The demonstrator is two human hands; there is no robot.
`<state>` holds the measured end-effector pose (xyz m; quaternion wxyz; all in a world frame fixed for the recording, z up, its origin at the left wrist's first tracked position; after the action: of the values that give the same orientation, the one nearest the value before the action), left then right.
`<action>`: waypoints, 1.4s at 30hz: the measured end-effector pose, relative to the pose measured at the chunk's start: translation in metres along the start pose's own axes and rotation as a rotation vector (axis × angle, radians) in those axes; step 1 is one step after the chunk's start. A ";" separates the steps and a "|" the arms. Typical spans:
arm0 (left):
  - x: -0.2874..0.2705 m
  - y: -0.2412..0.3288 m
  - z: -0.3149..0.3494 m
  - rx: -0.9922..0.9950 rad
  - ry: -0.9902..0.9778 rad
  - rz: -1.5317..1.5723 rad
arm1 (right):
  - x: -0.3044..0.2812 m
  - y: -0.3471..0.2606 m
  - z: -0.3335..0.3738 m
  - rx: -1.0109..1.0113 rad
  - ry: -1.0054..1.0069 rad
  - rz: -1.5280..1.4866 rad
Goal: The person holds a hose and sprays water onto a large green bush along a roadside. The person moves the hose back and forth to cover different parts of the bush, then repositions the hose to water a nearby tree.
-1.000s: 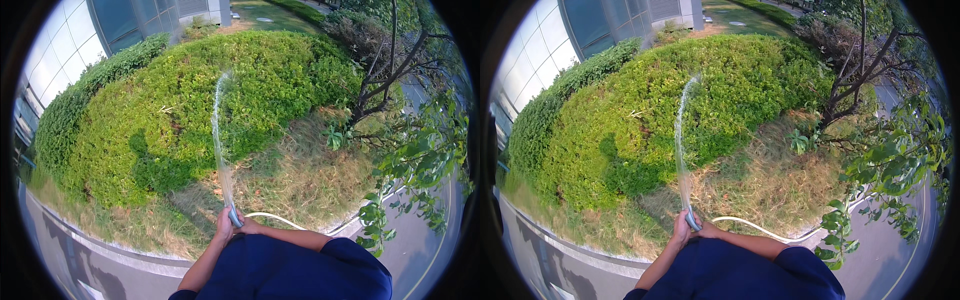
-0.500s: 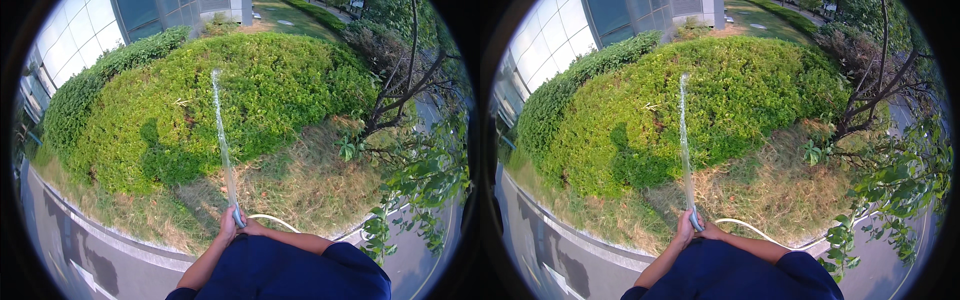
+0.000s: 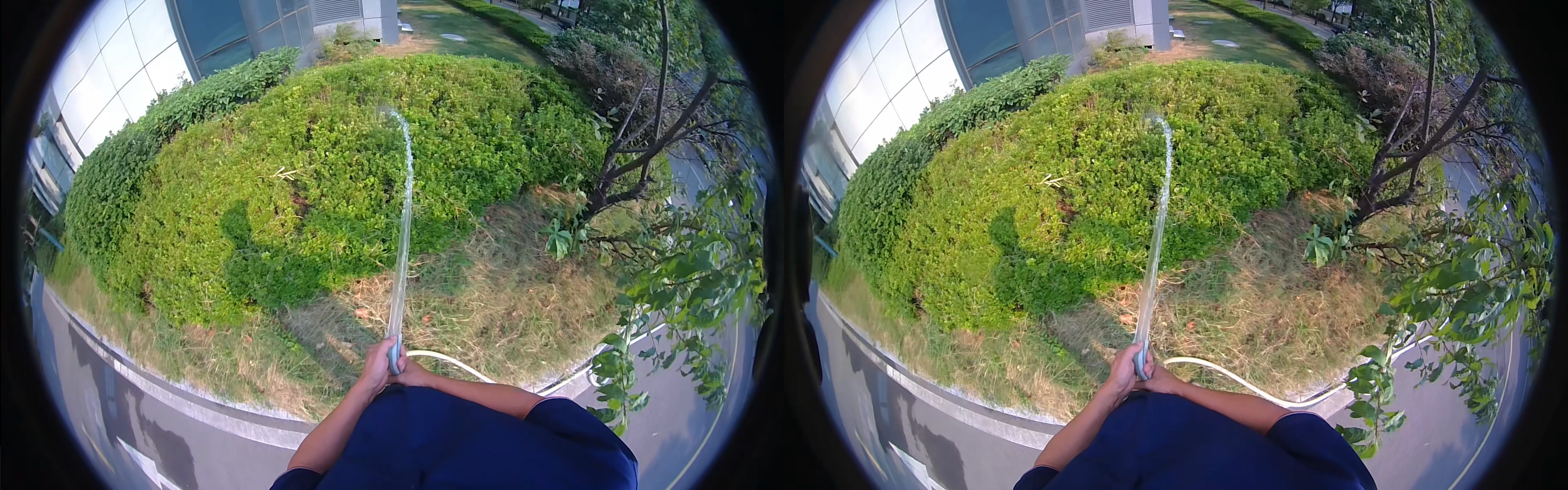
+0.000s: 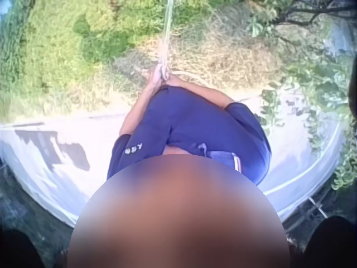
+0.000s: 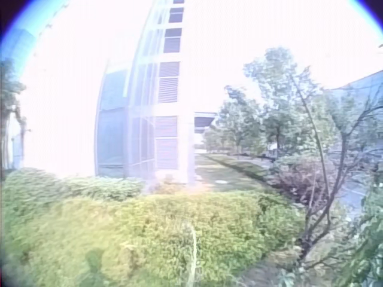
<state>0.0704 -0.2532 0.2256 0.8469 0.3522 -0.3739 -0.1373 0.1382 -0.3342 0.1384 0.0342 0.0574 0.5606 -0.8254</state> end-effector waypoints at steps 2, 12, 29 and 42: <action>0.001 -0.001 -0.001 -0.020 -0.004 -0.045 | -0.001 0.002 0.001 0.000 -0.017 0.001; 0.010 -0.008 -0.009 -0.096 -0.111 -0.022 | -0.004 -0.003 0.011 -0.058 0.019 -0.111; 0.012 -0.011 -0.013 -0.049 -0.096 -0.076 | -0.005 0.008 0.007 -0.080 0.044 -0.120; -0.003 -0.010 -0.013 0.024 0.024 0.005 | -0.001 0.021 -0.007 0.106 -0.090 0.100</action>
<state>0.0781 -0.2527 0.2108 0.8474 0.3632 -0.3662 -0.1263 0.1419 -0.3351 0.1170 0.0975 0.0501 0.5102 -0.8530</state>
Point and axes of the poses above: each hand's wrist, its own z-axis away from the middle knuckle, its own x-axis out of the palm, y = z × x, the point moved 3 cm from there along -z, towards the middle knuckle, and after that the axes turned 9 degrees about z, right-handed, at the moved point
